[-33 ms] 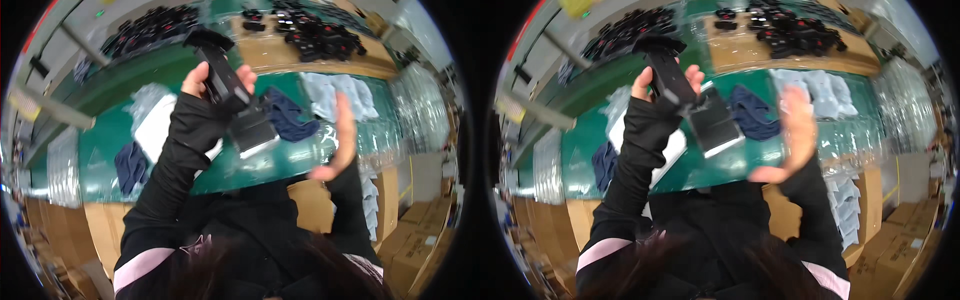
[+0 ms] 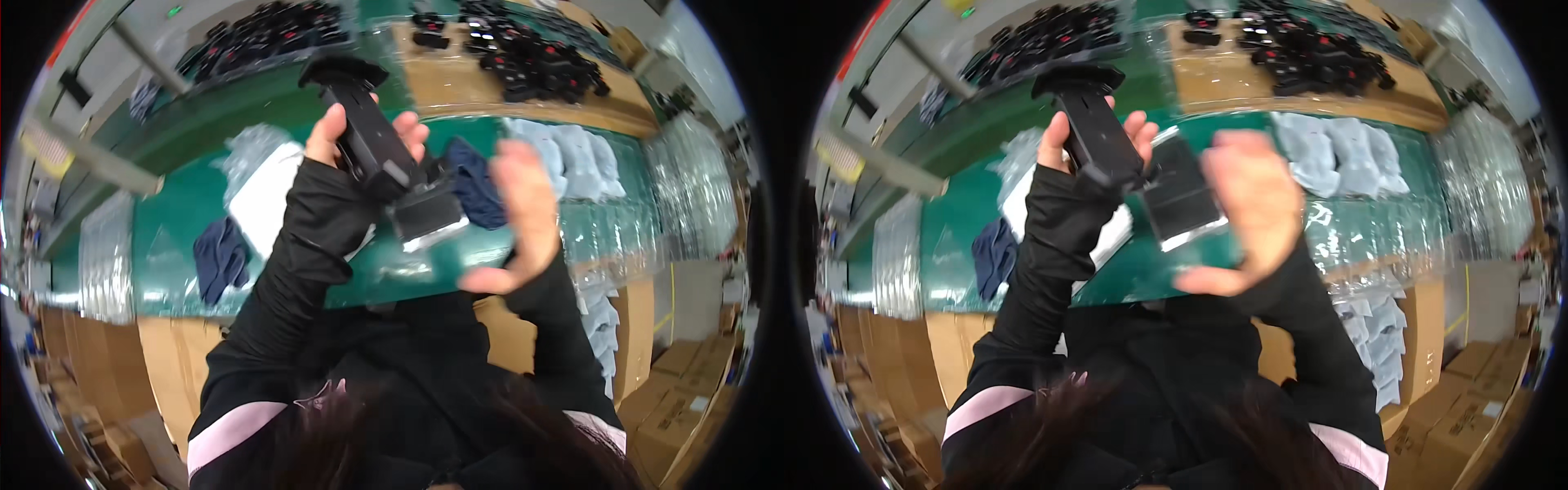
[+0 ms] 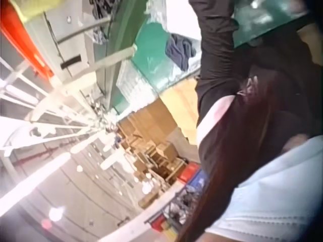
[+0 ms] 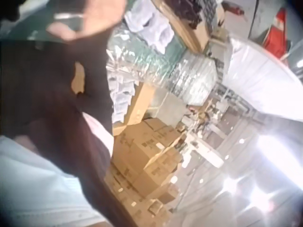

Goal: Inspecting, cleaning with a cloth, and packaging electronic handheld devices into plastic bags on an assembly line.

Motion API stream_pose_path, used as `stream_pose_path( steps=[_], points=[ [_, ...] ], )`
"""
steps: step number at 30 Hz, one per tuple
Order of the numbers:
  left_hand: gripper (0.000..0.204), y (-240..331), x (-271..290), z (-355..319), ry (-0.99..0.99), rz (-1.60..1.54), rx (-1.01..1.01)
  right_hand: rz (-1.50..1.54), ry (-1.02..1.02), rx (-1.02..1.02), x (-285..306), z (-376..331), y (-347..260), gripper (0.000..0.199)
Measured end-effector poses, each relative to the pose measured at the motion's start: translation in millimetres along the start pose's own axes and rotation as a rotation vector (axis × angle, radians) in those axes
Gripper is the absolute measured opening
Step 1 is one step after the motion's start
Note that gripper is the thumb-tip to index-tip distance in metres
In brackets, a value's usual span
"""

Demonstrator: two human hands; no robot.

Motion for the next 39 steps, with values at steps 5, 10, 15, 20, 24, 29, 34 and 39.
stream_pose_path(
  steps=[5, 10, 15, 20, 24, 29, 34, 39],
  points=[
    [0.069, 41, 46, -64, 0.053, 0.02, -0.128, 0.254, 0.046, 0.105, -79, 49, -102, 0.059],
    [0.059, 76, 90, -97, 0.261, -0.03, -0.085, 0.539, 0.001, -0.055, -114, 27, -146, 0.041],
    [0.047, 53, 109, -110, 0.201, -0.106, 0.026, 0.568, -0.124, -0.027, -119, 10, -158, 0.039],
    [0.048, 39, 91, -108, -0.132, -0.224, 0.179, 0.475, -0.242, 0.103, -118, -3, -172, 0.037],
    [0.075, 25, 92, -120, 0.121, -0.019, 0.093, 0.205, -0.355, 0.165, -117, -9, -167, 0.03],
    [0.058, 47, 123, -146, 0.33, 0.346, -0.117, 0.404, -0.264, 0.149, -109, -6, -148, 0.052],
    [0.052, 55, 104, -107, 0.145, 0.077, 0.035, -0.078, -0.25, -0.065, -117, -37, 37, 0.032],
    [0.048, 27, 58, -15, 0.043, 0.042, 0.073, -0.151, -0.526, -0.136, -156, -28, 91, 0.039]
  ],
)
Point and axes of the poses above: each hand's wrist, its own z-axis towards the middle knuckle, its own x-axis out of the back of the hand, y = z × x, the point moved 9 cm from there along z, towards the middle knuckle, and after that the axes turned 4 degrees about y, right-handed, at the moved point
